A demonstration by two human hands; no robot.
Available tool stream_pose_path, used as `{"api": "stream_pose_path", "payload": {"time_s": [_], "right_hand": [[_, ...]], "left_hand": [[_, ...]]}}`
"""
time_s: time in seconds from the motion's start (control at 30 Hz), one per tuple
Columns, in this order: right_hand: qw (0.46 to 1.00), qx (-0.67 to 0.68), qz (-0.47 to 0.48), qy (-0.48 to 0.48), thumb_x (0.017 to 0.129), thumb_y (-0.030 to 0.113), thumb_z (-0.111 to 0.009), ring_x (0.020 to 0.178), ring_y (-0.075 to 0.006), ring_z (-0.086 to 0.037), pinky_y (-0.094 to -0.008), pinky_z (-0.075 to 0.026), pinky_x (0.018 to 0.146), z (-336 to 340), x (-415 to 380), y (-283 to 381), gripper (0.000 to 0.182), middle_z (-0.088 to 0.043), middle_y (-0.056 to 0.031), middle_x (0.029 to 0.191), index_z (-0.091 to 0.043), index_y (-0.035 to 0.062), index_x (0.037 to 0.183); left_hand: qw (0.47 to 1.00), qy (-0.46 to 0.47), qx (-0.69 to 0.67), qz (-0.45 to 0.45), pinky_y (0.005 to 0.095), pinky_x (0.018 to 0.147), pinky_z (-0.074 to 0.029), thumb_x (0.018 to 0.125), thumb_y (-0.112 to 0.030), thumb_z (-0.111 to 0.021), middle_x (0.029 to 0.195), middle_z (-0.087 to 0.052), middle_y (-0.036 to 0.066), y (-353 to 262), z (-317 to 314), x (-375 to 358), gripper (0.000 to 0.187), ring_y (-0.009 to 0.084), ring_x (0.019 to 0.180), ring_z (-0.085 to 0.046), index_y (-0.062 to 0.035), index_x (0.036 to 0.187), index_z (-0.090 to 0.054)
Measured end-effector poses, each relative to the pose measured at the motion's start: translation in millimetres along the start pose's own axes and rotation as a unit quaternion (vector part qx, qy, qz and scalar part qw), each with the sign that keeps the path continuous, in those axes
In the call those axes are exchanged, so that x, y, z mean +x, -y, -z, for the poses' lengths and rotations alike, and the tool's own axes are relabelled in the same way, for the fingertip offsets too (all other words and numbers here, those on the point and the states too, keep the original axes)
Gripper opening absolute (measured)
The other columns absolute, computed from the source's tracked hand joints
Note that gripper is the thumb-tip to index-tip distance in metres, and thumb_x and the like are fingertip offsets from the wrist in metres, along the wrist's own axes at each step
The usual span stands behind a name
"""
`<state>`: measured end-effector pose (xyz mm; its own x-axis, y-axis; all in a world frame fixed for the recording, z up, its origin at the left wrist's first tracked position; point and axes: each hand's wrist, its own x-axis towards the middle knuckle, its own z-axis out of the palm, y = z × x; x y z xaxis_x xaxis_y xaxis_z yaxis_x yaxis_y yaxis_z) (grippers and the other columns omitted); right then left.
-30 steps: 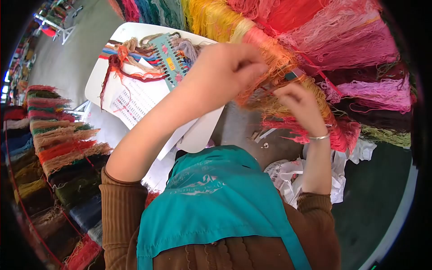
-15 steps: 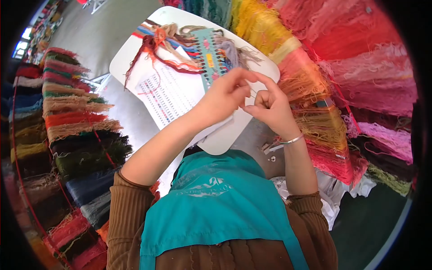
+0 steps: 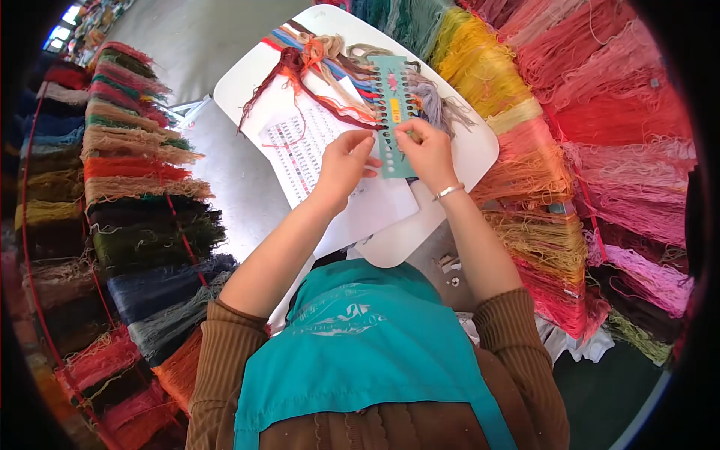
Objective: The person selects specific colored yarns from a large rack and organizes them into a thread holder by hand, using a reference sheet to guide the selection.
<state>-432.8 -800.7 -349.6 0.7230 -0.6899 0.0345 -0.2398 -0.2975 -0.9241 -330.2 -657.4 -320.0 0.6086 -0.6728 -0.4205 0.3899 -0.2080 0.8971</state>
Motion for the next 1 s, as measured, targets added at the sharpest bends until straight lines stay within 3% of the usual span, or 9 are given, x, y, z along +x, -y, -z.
{"api": "stream_pose_path", "payload": {"time_s": [0.1, 0.13, 0.27, 0.67, 0.73, 0.77, 0.83, 0.9, 1.0], "right_hand": [[0.999, 0.036, 0.001, 0.012, 0.085, 0.012, -0.068, 0.063, -0.0061, -0.057, -0.0235, -0.047, 0.06, -9, 13, -21, 0.012, -0.063, -0.0019, 0.067, -0.069, 0.0012, 0.09], [0.999, 0.037, 0.003, 0.013, 0.085, 0.012, -0.068, 0.063, -0.0061, -0.057, -0.0235, -0.047, 0.06, -9, 14, -23, 0.012, -0.063, -0.0019, 0.067, -0.069, 0.0012, 0.09], [0.998, 0.05, 0.008, 0.024, 0.088, 0.009, -0.067, 0.064, -0.0024, -0.054, -0.02, -0.042, 0.055, -8, 12, -25, 0.01, -0.061, 0.0038, 0.071, -0.067, 0.0014, 0.093], [0.983, 0.176, -0.007, 0.043, 0.088, 0.005, -0.069, 0.071, -0.0029, -0.059, -0.0191, -0.046, 0.061, -5, 10, -29, 0.007, -0.067, 0.0022, 0.08, -0.069, 0.0006, 0.093], [0.982, 0.184, -0.012, 0.046, 0.088, 0.005, -0.068, 0.071, -0.0029, -0.06, -0.0191, -0.046, 0.061, -6, 11, -30, 0.006, -0.068, 0.002, 0.08, -0.068, 0.0006, 0.093], [0.984, 0.169, -0.009, 0.06, 0.087, 0.007, -0.069, 0.069, -0.0033, -0.059, -0.02, -0.046, 0.059, -7, 13, -32, 0.007, -0.068, 0.0019, 0.078, -0.068, 0.0016, 0.092], [0.985, 0.154, -0.007, 0.076, 0.087, 0.009, -0.07, 0.067, -0.0036, -0.059, -0.021, -0.045, 0.058, -8, 16, -33, 0.008, -0.067, 0.0018, 0.076, -0.068, 0.0025, 0.092], [0.995, 0.014, -0.022, 0.097, 0.084, 0.02, -0.074, 0.062, -0.0074, -0.058, -0.0248, -0.045, 0.056, -8, 19, -31, 0.019, -0.064, 0.0001, 0.07, -0.066, 0.005, 0.092], [0.992, -0.068, -0.033, 0.102, 0.08, 0.031, -0.077, 0.058, -0.0132, -0.059, -0.0291, -0.045, 0.055, -8, 23, -20, 0.03, -0.062, -0.0026, 0.066, -0.066, 0.0067, 0.094]], "left_hand": [[0.997, 0.028, -0.008, 0.071, 0.0261, 0.072, -0.056, 0.101, -0.018, -0.052, 0.128, -0.058, 0.016, 0, -1, 4, 0.039, 0.0177, 0.087, -0.067, 0.0049, 0.133, -0.051], [0.998, 0.02, -0.027, 0.06, 0.0276, 0.069, -0.057, 0.098, -0.015, -0.054, 0.112, -0.063, 0.014, 2, -3, 6, 0.039, 0.0165, 0.078, -0.066, 0.0074, 0.131, -0.052], [0.997, 0.034, -0.016, 0.069, 0.0269, 0.072, -0.057, 0.099, -0.013, -0.053, 0.114, -0.062, 0.013, 2, -4, 18, 0.038, 0.0159, 0.08, -0.065, 0.0067, 0.132, -0.05], [0.991, 0.058, -0.071, 0.102, 0.0225, 0.062, -0.055, 0.097, -0.007, -0.053, 0.084, -0.064, 0.006, 9, -16, 43, 0.016, 0.012, 0.069, -0.063, 0.0035, 0.107, -0.059], [0.994, 0.019, -0.031, 0.099, 0.0234, 0.06, -0.055, 0.097, -0.009, -0.056, 0.081, -0.065, 0.006, 8, -17, 42, 0.014, 0.012, 0.063, -0.062, 0.002, 0.102, -0.061], [0.994, 0.017, -0.031, 0.099, 0.0234, 0.06, -0.055, 0.097, -0.009, -0.056, 0.081, -0.065, 0.006, 8, -14, 41, 0.014, 0.012, 0.063, -0.062, 0.002, 0.102, -0.061], [0.999, -0.021, 0.047, 0.007, 0.0243, 0.057, -0.052, 0.095, -0.011, -0.059, 0.079, -0.065, 0.006, 10, -6, 36, 0.014, 0.0113, 0.061, -0.061, 0.0012, 0.098, -0.063], [0.998, -0.024, 0.051, -0.002, 0.0238, 0.056, -0.051, 0.095, -0.012, -0.06, 0.078, -0.065, 0.005, 12, 3, 32, 0.013, 0.0106, 0.061, -0.061, 0.0003, 0.097, -0.064], [0.997, -0.015, 0.064, -0.034, 0.0228, 0.055, -0.047, 0.094, -0.013, -0.062, 0.079, -0.065, 0.003, 11, 8, 26, 0.012, 0.0092, 0.062, -0.06, -0.0016, 0.097, -0.066]]}}
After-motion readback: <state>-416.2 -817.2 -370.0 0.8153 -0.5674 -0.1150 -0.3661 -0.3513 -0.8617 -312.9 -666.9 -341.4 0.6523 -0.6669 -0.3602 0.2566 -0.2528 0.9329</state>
